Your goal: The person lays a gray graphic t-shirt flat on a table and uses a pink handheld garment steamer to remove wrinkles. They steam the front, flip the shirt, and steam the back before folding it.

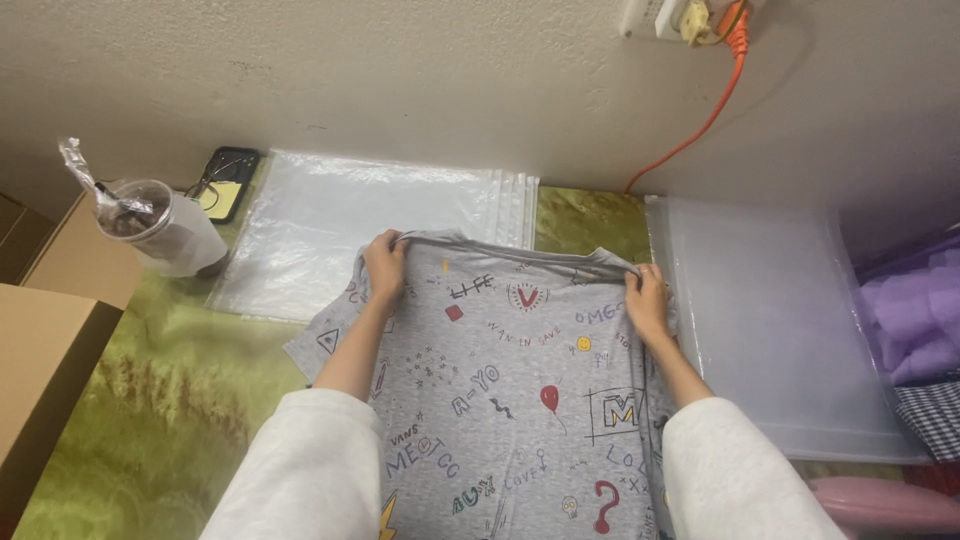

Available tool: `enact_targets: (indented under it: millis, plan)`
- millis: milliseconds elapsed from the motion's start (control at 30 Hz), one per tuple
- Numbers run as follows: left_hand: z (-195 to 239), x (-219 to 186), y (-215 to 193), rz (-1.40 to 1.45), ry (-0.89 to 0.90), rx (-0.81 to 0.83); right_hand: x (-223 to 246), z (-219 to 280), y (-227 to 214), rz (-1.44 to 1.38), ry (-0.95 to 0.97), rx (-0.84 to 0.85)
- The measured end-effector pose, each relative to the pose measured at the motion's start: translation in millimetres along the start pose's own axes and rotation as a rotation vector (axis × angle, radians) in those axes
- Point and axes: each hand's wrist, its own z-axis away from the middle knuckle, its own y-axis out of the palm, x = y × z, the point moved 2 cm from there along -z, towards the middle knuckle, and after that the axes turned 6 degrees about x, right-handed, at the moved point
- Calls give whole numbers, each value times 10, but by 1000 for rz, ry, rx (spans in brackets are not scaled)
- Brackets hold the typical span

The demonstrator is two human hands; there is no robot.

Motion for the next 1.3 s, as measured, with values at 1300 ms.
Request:
enact_targets:
  millis: [1300]
  plan:
    - [-1078, 300, 273, 136, -130, 98, -304, -817, 221, -67, 299, -176]
